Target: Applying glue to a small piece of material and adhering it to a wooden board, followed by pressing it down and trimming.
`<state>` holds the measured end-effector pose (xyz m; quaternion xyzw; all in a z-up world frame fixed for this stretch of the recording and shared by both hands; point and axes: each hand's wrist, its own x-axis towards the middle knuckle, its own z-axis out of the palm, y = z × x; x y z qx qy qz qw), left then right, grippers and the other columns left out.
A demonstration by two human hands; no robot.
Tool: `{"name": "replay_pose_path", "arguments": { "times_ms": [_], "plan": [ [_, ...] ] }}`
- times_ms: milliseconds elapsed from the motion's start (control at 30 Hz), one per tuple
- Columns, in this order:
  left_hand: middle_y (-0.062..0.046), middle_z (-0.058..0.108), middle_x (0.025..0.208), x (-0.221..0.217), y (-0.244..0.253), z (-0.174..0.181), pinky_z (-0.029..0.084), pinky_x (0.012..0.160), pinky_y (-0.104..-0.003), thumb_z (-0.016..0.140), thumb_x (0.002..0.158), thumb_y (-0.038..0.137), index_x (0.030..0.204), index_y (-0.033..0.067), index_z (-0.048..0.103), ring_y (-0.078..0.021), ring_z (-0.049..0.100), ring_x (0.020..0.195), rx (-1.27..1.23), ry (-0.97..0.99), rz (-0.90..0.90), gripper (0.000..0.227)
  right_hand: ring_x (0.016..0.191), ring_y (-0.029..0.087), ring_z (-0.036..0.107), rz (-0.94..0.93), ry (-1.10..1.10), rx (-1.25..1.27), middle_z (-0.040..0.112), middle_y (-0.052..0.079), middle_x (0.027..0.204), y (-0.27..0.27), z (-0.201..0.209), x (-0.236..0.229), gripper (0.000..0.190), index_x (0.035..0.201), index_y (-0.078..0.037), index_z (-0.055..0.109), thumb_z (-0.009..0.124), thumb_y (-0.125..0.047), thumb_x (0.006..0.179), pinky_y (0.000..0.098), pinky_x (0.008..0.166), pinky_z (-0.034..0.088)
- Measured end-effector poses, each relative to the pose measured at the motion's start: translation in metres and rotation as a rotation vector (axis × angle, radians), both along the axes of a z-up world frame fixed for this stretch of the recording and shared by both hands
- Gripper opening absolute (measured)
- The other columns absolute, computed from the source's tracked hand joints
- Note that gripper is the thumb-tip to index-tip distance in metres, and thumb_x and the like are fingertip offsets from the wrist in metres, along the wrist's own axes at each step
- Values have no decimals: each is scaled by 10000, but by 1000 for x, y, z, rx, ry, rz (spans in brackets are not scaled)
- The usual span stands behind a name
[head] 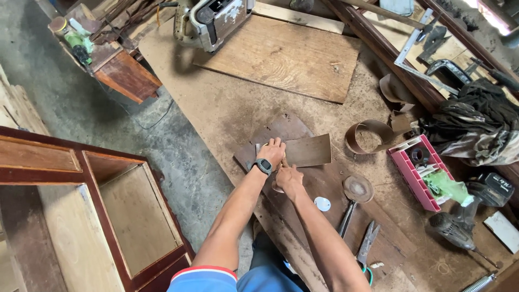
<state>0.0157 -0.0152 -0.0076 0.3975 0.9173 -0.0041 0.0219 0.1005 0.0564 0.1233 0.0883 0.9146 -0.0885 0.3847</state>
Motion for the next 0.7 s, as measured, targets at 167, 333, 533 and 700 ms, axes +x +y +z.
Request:
{"name": "replay_pose_path", "arguments": {
  "times_ms": [167,333,533,700],
  "plan": [
    [-160,525,1092,-2,1,-8,615,814,-407,763,829,177,1031,73,533,-367,612,1042,-24,-36,0,323,1345,314,504,12,4,-11,663,64,1384,1,-13,1,423,1343,-146,674,467,-286,1002,615,914,531],
    [-222,462,1252,-15,-7,26,539,992,-542,704,929,260,1169,-4,525,-425,525,1206,-9,-387,62,399,1329,348,516,44,30,-4,506,27,1568,4,-5,-1,568,1536,-221,461,551,-303,981,627,890,546],
    [-100,767,1034,-154,-58,-36,541,943,-443,728,869,445,1039,161,749,-347,698,1095,910,-782,897,333,1475,356,391,44,-72,-11,136,-34,1742,1,-26,-14,886,1648,-174,179,685,-320,935,615,1040,516],
    [-88,757,878,-311,-98,-80,593,679,-403,749,887,273,957,152,706,-205,693,710,2107,-1164,1312,146,1432,305,321,1,-200,-71,-115,-185,1730,10,-39,-23,1003,1648,-306,-44,652,-275,927,485,1004,540]
  ]
}}
